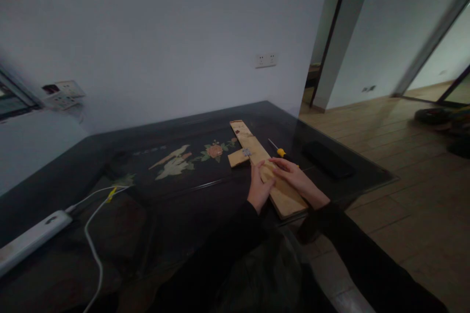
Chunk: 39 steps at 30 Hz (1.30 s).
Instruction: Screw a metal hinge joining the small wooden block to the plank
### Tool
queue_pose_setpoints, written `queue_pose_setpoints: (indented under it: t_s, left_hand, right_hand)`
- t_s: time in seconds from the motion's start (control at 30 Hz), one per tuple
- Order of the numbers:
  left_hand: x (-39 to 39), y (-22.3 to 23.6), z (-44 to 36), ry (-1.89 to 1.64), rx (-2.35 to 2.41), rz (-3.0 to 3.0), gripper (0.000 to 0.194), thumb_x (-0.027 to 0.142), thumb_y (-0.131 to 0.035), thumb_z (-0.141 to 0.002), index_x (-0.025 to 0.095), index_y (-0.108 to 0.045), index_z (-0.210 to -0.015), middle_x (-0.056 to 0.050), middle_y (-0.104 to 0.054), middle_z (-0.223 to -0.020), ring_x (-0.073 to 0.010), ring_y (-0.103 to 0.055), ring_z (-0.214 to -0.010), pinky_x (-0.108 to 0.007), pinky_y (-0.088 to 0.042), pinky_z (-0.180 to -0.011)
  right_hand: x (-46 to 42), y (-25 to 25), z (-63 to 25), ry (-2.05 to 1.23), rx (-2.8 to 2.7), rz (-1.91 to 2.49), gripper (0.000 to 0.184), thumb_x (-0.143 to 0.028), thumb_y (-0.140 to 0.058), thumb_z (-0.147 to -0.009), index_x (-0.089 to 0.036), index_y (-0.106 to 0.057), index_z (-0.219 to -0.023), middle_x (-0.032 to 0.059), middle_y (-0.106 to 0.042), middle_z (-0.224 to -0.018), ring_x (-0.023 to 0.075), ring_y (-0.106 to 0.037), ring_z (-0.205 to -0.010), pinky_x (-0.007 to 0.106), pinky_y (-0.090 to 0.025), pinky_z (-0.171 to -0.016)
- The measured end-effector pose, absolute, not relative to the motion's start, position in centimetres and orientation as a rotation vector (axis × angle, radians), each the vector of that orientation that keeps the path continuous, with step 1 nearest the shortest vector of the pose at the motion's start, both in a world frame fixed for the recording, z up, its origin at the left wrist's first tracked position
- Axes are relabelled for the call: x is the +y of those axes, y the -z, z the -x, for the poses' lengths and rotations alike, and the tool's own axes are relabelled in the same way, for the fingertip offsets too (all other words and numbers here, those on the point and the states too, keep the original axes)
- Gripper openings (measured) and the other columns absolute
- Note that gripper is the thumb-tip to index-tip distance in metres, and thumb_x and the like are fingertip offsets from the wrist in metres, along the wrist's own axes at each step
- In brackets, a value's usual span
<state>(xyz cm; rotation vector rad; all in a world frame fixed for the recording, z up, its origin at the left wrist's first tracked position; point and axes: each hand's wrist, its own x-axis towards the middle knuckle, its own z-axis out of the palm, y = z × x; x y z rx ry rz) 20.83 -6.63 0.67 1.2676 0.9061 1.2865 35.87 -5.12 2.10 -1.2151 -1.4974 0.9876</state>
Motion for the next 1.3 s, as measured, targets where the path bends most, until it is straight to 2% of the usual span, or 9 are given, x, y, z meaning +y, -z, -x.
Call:
queue_pose_setpoints:
  t_s: [0.1, 0.23, 0.33, 0.5, 0.7, 0.83, 1.0, 1.2, 1.3]
  left_hand:
    - [-6.5, -0.5, -20.8, -1.283, 0.93, -1.28, 0.059, 0.015, -0.068, -0.069, 0.025, -0.053, -0.125, -0.008, -0.048, -0.136, -0.0277, -0.043, -0.132, -0.044, -0.031, -0.113]
    - [-6.4, -0.6, -20.9, -1.296, 0.945, -1.281, 0.06, 0.015, -0.068, -0.067, 0.025, -0.053, -0.125, -0.008, -0.047, -0.138, -0.0283, -0.041, -0.133, -0.045, -0.029, -0.114]
    - [-6.5, -0.7, -20.9, -1.287, 0.938, -1.284, 0.06, 0.014, -0.066, -0.067, 0.024, -0.052, -0.125, -0.009, -0.044, -0.141, -0.0278, -0.041, -0.134, -0.044, -0.03, -0.114]
    - [-6.5, -0.7, -20.8, -1.285, 0.937, -1.284, 0.059, 0.012, -0.064, -0.068, 0.023, -0.051, -0.124, -0.009, -0.043, -0.142, -0.0275, -0.04, -0.135, -0.043, -0.031, -0.113]
    - [-6.6, -1.0, -20.8, -1.288, 0.945, -1.261, 0.059, 0.013, -0.067, -0.068, 0.024, -0.054, -0.123, -0.008, -0.044, -0.14, -0.0277, -0.04, -0.134, -0.044, -0.031, -0.113]
    - [-6.6, -1.1, -20.8, -1.297, 0.949, -1.264, 0.06, 0.014, -0.07, -0.067, 0.024, -0.054, -0.124, -0.009, -0.045, -0.14, -0.0276, -0.041, -0.133, -0.043, -0.03, -0.113]
    - [-6.5, -0.9, -20.7, -1.282, 0.943, -1.284, 0.06, 0.013, -0.067, -0.066, 0.022, -0.053, -0.123, -0.011, -0.039, -0.145, -0.0284, -0.038, -0.135, -0.044, -0.029, -0.114]
    - [-6.5, -1.0, -20.8, -1.293, 0.941, -1.292, 0.059, 0.011, -0.065, -0.064, 0.021, -0.052, -0.121, -0.011, -0.03, -0.151, -0.028, -0.032, -0.14, -0.042, -0.026, -0.116]
    - [-6.7, -1.1, -20.8, -1.293, 0.966, -1.284, 0.06, 0.012, -0.066, -0.063, 0.021, -0.052, -0.121, -0.011, -0.025, -0.155, -0.0285, -0.027, -0.144, -0.042, -0.02, -0.118]
  right_hand:
    - [-5.9, -2.4, -37.0, -0.854, -1.506, 1.223, 0.035, -0.036, -0.063, -0.077, -0.021, -0.069, -0.108, 0.0088, -0.066, -0.123, 0.0239, -0.061, -0.114, 0.042, -0.045, -0.102]
    - [-4.9, -2.7, -39.2, -0.484, -1.535, 1.251, 0.029, -0.031, -0.058, -0.08, -0.021, -0.07, -0.104, 0.0101, -0.065, -0.121, 0.0248, -0.058, -0.114, 0.044, -0.049, -0.096]
    - [-2.6, -2.0, -40.0, -0.257, -1.671, 1.317, 0.032, -0.024, -0.059, -0.077, -0.02, -0.07, -0.106, 0.0115, -0.066, -0.117, 0.0271, -0.055, -0.119, 0.049, -0.042, -0.105]
    - [-0.2, 0.0, -39.6, -0.262, -1.845, 1.453, 0.043, -0.013, -0.058, -0.074, -0.017, -0.066, -0.116, 0.0151, -0.06, -0.129, 0.0286, -0.047, -0.132, 0.05, -0.036, -0.112]
    - [-0.6, 0.5, -39.4, -0.232, -1.936, 1.538, 0.044, -0.005, -0.049, -0.077, -0.018, -0.067, -0.115, 0.0145, -0.057, -0.133, 0.0245, -0.054, -0.126, 0.043, -0.041, -0.11]
    - [-0.4, 0.3, -39.5, -0.284, -1.929, 1.514, 0.041, -0.006, -0.05, -0.077, -0.016, -0.068, -0.112, 0.0159, -0.057, -0.133, 0.0251, -0.053, -0.127, 0.043, -0.04, -0.11]
    - [0.2, 0.4, -39.4, -0.312, -1.924, 1.458, 0.042, -0.006, -0.051, -0.074, -0.018, -0.069, -0.11, 0.0132, -0.06, -0.129, 0.0236, -0.054, -0.125, 0.042, -0.038, -0.111]
    - [0.2, 0.3, -39.4, -0.248, -1.875, 1.459, 0.041, -0.015, -0.058, -0.073, -0.016, -0.067, -0.113, 0.0147, -0.061, -0.127, 0.0266, -0.054, -0.123, 0.045, -0.038, -0.11]
    - [0.0, 0.0, -39.4, -0.273, -1.829, 1.454, 0.042, -0.019, -0.062, -0.072, -0.017, -0.066, -0.113, 0.0157, -0.06, -0.129, 0.0288, -0.052, -0.126, 0.048, -0.036, -0.111]
